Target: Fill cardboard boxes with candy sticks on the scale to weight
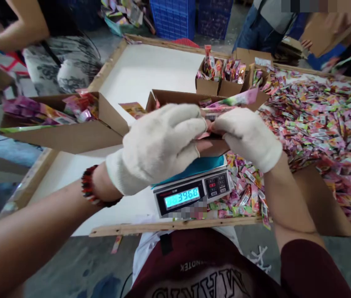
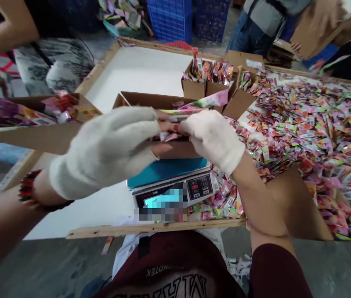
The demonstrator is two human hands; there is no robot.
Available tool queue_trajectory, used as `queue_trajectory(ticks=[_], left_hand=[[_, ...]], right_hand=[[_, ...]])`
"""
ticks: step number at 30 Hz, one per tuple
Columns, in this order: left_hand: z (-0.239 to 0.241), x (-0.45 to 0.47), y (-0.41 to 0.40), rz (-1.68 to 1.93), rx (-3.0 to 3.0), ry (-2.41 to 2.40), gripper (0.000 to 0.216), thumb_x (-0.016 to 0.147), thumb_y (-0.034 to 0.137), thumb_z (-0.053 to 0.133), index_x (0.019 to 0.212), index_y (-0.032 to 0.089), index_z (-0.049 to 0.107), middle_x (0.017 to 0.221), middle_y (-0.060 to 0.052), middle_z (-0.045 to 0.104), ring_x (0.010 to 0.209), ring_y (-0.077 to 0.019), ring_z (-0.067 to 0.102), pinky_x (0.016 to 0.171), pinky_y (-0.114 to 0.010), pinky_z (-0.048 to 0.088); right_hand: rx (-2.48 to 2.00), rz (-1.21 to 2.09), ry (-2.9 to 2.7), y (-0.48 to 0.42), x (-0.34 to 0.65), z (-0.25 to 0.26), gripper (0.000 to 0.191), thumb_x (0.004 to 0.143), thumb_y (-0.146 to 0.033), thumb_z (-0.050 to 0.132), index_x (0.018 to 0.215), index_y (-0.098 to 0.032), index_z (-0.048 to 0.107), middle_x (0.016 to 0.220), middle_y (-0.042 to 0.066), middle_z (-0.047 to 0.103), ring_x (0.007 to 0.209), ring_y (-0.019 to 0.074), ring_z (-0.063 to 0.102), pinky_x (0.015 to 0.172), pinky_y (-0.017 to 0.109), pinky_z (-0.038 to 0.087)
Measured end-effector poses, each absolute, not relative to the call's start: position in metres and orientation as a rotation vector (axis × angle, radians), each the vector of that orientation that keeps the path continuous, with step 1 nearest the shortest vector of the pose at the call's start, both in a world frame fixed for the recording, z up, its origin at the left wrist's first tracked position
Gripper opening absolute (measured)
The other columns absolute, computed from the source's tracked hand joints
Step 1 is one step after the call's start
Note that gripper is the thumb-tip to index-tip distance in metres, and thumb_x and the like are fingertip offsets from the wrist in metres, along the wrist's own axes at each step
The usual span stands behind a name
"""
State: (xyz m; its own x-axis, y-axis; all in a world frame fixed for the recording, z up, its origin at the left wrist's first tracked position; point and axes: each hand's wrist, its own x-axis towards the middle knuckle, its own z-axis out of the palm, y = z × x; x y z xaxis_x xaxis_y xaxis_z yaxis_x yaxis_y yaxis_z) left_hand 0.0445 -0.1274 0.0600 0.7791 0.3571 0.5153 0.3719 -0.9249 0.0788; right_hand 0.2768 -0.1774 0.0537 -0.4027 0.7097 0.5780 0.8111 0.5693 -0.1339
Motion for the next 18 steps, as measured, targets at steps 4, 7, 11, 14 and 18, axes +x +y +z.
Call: queue_trajectory(ticks=[4,7,11,14,18], left_hand=[[0.041,0.054,-0.123,-0.379,-2.882,-0.601,0.026,0.091,0.028,0.056,0.112,0.019,0.068,0.101,-0.009,0.073,0.094,-0.0263,0.069,0.080,-0.039,0.055],[0.035,0.056,-0.123,-0.319,-2.766,-0.587,0.016,0.093,0.023,0.051,0.100,0.019,0.065,0.087,-0.008,0.071,0.080,-0.0260,0.066,0.067,-0.037,0.049],[0.032,0.059,-0.119,-0.379,-2.662,-0.549,0.018,0.095,0.025,0.045,0.087,0.020,0.060,0.070,-0.007,0.065,0.070,-0.0261,0.063,0.059,-0.038,0.042],[0.034,0.061,-0.119,-0.416,-2.649,-0.555,0.019,0.095,0.027,0.045,0.084,0.019,0.059,0.074,-0.009,0.068,0.071,-0.0272,0.066,0.058,-0.038,0.046],[0.037,0.043,-0.130,-0.770,-2.626,-0.377,0.024,0.093,0.025,0.056,0.113,0.015,0.062,0.120,-0.019,0.071,0.103,-0.0380,0.070,0.079,-0.050,0.060]], right_hand=[[-1.395,-0.321,-2.006,-0.213,0.309,0.047,0.023,0.099,-0.028,0.055,0.114,-0.023,0.071,0.107,0.004,0.073,0.105,0.0208,0.067,0.098,0.042,0.053],[-1.848,-0.475,-1.772,-0.282,0.360,0.019,0.033,0.099,-0.036,0.055,0.127,-0.022,0.066,0.122,0.009,0.069,0.118,0.0262,0.062,0.102,0.045,0.050],[-2.780,-0.590,-1.283,-0.384,0.406,-0.032,0.046,0.094,-0.043,0.058,0.130,-0.015,0.064,0.122,0.020,0.064,0.107,0.0348,0.062,0.087,0.047,0.050],[-3.091,-0.555,-1.068,-0.426,0.411,-0.056,0.044,0.093,-0.041,0.057,0.129,-0.017,0.064,0.113,0.020,0.064,0.098,0.0336,0.061,0.080,0.043,0.046],[-2.852,-0.803,-1.108,-0.426,0.406,-0.057,0.048,0.092,-0.044,0.058,0.132,-0.017,0.061,0.133,0.022,0.057,0.116,0.0383,0.055,0.091,0.048,0.043]])
